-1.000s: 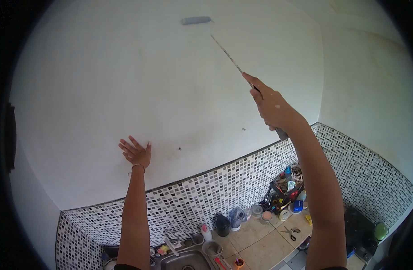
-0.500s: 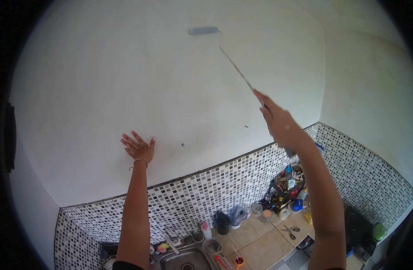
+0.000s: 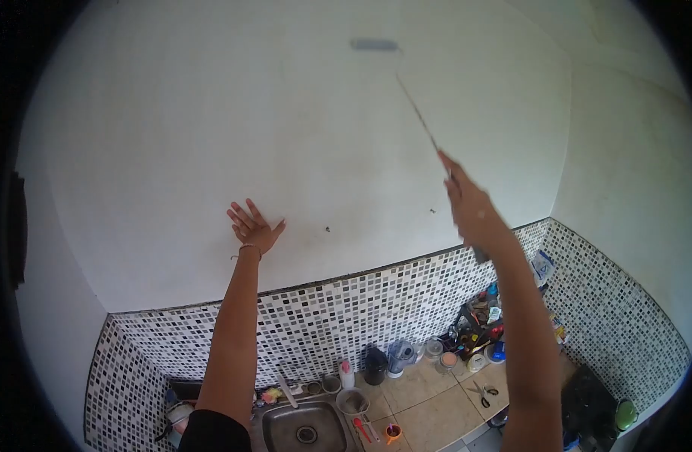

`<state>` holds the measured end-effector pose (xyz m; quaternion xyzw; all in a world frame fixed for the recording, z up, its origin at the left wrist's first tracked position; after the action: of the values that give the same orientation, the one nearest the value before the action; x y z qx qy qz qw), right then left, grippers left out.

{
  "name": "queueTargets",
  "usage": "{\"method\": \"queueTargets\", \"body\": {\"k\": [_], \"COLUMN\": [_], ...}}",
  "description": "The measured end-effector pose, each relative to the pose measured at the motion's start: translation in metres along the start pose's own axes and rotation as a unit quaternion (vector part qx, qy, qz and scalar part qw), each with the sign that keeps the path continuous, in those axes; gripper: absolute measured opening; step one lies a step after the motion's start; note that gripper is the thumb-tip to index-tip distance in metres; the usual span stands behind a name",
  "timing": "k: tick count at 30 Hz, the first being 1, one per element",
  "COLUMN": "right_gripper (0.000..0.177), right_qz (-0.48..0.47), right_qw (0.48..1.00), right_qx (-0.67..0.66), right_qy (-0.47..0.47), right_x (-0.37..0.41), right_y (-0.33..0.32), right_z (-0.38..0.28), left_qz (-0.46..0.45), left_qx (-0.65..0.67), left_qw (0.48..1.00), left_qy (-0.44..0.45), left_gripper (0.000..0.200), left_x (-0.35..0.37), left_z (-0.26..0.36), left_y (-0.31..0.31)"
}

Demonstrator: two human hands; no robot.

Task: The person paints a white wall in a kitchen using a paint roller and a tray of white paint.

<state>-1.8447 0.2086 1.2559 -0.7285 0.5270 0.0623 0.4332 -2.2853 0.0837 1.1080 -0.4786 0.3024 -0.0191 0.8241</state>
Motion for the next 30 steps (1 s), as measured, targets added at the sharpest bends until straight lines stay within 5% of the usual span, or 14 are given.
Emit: {"method": "queueTargets", "body": {"k": [2, 4, 7, 11, 13, 17, 19, 21, 26, 30], "right_gripper": [0.044, 0.045, 0.045, 0.046, 0.047, 0.049, 0.048, 0.047, 0.049, 0.049], "right_qz": [0.024, 0.106, -0.009, -0.042, 0.005, -0.041, 0.058, 0.028, -0.038, 0.006], "right_qw": [0.997, 0.963, 0.997, 0.997, 0.992, 0.993, 0.987, 0.995, 0.995, 0.997], "right_qx": [0.004, -0.016, -0.019, -0.044, -0.065, -0.104, -0.109, -0.082, -0.034, -0.071], "right_qy": [-0.068, -0.246, -0.075, -0.046, -0.105, 0.034, -0.107, -0.054, 0.085, 0.004], "right_x": [0.02, 0.033, 0.074, 0.114, 0.129, 0.126, 0.104, 0.073, 0.0, -0.062], "right_y": [0.013, 0.032, 0.03, 0.055, 0.08, 0.085, 0.086, 0.059, -0.013, -0.044], "right_z": [0.029, 0.072, 0.078, 0.107, 0.121, 0.091, 0.097, 0.076, 0.013, -0.007], "left_qz": [0.022, 0.041, 0.12, 0.203, 0.185, 0.11, 0.083, 0.056, 0.04, -0.021], "left_qx": [0.037, 0.06, 0.071, 0.094, 0.095, 0.063, 0.028, -0.005, -0.013, -0.015], "left_qw": [0.998, 0.995, 0.981, 0.964, 0.971, 0.99, 0.996, 0.998, 0.999, 0.999], "left_qy": [0.036, 0.075, 0.134, 0.144, 0.115, 0.057, 0.015, -0.019, -0.034, -0.039], "left_gripper": [0.118, 0.117, 0.104, 0.106, 0.114, 0.135, 0.144, 0.153, 0.155, 0.152], "left_x": [0.006, 0.006, 0.009, 0.002, -0.001, -0.025, -0.028, -0.025, -0.039, -0.044], "left_z": [-0.008, -0.019, -0.036, -0.022, 0.0, 0.018, 0.032, 0.039, 0.041, 0.038], "left_y": [-0.003, -0.011, -0.036, -0.09, -0.111, -0.112, -0.11, -0.107, -0.096, -0.099]}}
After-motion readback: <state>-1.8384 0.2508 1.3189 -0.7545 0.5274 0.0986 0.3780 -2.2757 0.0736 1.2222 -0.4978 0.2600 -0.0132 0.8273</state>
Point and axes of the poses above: each hand's wrist, its own x-axis away from the middle knuckle, its own y-axis out of the palm, z = x × y, the point moved 4 cm from there along -x, towards the middle knuckle, and after that the axes turned 9 degrees about z, right-handed, at the moved point
